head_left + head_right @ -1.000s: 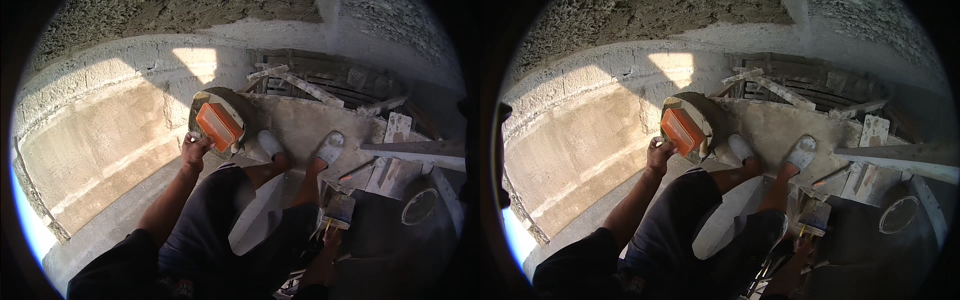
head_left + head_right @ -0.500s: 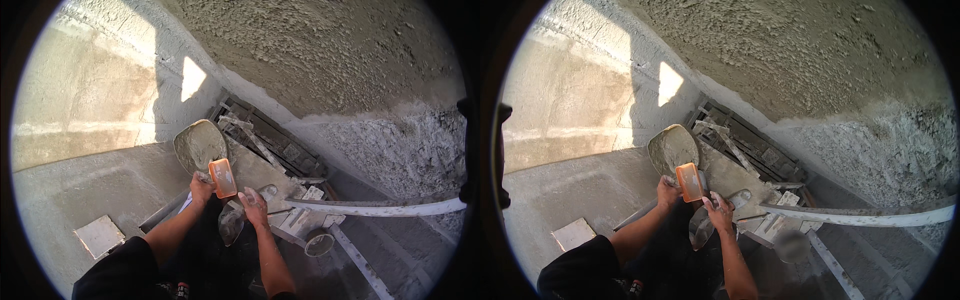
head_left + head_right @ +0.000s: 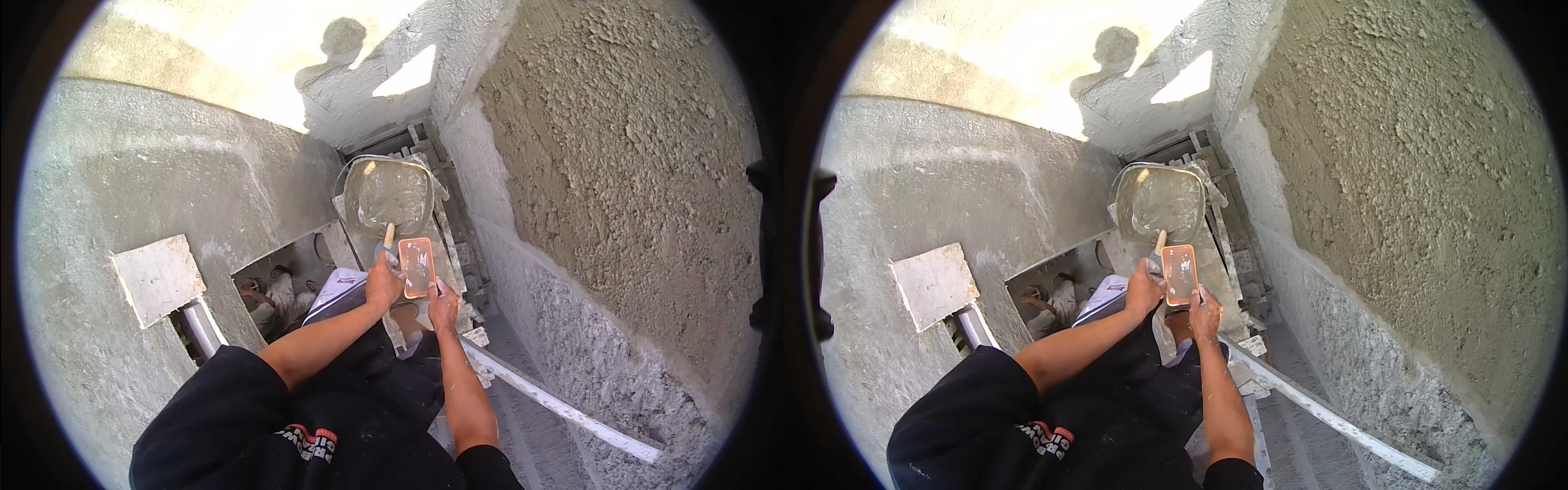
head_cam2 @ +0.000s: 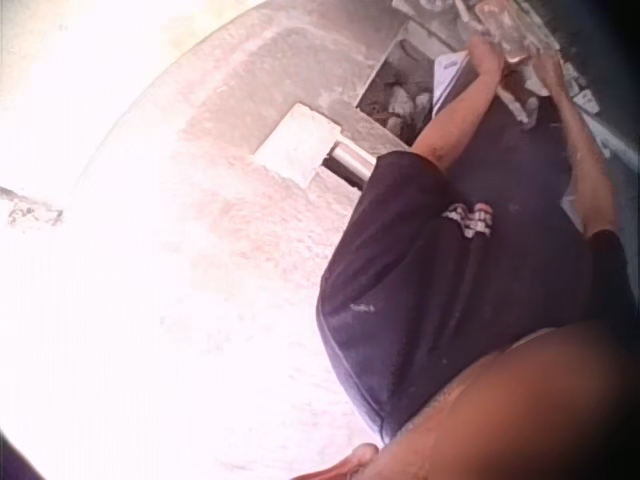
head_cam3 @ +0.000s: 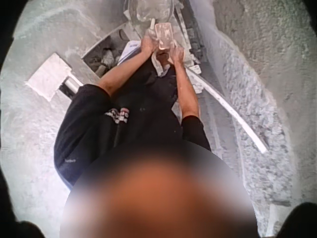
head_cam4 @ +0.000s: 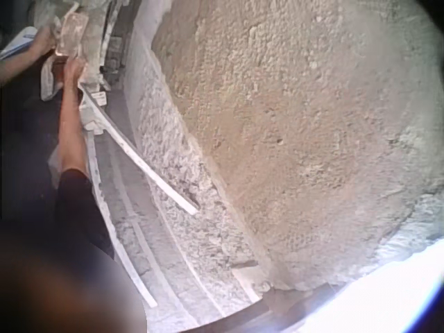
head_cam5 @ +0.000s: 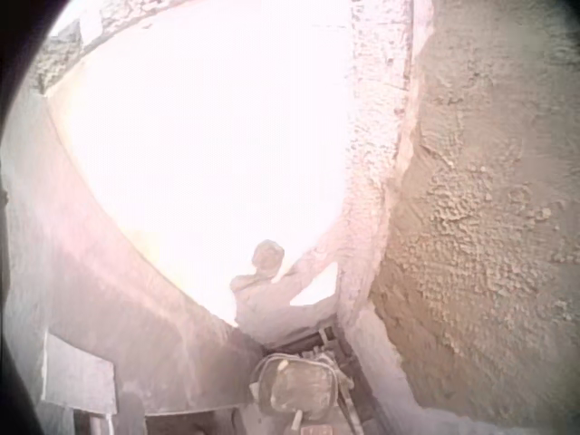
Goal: The person scoops wet plaster from a bucket with a trowel and applies it to a vertical wall surface, smoothing it in repeated strokes. The person then uses a long straightedge to level the applied plaster along the wall.
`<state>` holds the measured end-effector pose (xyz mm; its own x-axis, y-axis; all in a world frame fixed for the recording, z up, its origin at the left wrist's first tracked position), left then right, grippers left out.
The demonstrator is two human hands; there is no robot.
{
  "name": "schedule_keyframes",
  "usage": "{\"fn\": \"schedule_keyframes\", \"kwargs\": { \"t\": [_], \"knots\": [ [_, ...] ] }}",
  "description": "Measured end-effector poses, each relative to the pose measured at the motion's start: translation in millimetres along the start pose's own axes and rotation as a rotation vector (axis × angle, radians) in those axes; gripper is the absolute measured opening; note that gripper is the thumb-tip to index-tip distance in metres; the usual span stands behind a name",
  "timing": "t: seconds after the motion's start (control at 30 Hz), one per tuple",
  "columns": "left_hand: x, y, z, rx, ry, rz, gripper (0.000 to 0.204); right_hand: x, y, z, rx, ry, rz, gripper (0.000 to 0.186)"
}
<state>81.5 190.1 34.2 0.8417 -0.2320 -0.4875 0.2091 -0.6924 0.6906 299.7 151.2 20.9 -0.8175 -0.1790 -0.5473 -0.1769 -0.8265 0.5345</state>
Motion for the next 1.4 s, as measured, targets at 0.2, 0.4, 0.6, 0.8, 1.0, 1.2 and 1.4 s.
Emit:
{"fn": "schedule_keyframes", "kwargs": {
  "t": [0.2,0.4,0.6,0.8,1.0,1.2,1.4],
  "knots": [
    [-26.5,-16.6,66.4,-0.195,0.028,-0.038,0.047,72.8,-101.1,-14.1,0.013,0.178,0.178,0.036],
    [32.1,-2.9,175.6,-0.335,0.33,-0.115,0.043,140.0,-191.8,-65.8,0.23,0.294,0.412,0.034],
    [112.4,-6.2,248.8,-0.335,0.536,-0.278,0.039,150.2,-198.3,-73.9,-0.276,0.279,0.189,0.029],
    [151.3,-32.7,293.4,-0.456,0.696,-0.578,0.037,153.7,-146.4,-154.2,-0.296,0.205,0.284,0.025],
    [174.7,-81.3,311.0,-0.528,0.818,-0.516,0.037,214.9,-129.1,-285.8,-0.274,0.236,0.45,0.021],
    [211.9,-96.5,283.8,-0.552,0.945,-0.284,0.033,304.7,-169.6,-407.0,-0.32,0.493,0.529,0.023],
    [193.6,-105.7,297.7,-0.589,1.017,-0.386,0.035,294.5,-175.9,-309.4,-0.276,0.521,0.278,0.022]
  ]
}}
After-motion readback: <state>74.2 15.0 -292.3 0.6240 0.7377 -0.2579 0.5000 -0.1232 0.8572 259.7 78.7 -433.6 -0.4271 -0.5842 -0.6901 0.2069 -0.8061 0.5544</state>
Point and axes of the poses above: each hand's wrist, its own y-axis away from the middle knuckle, its own x-axis out of the palm, z = x × y, the point moved 9 cm from there along -y, towards the middle knuckle, and after that the axes turned 4 degrees about z, right-handed, at the moved point
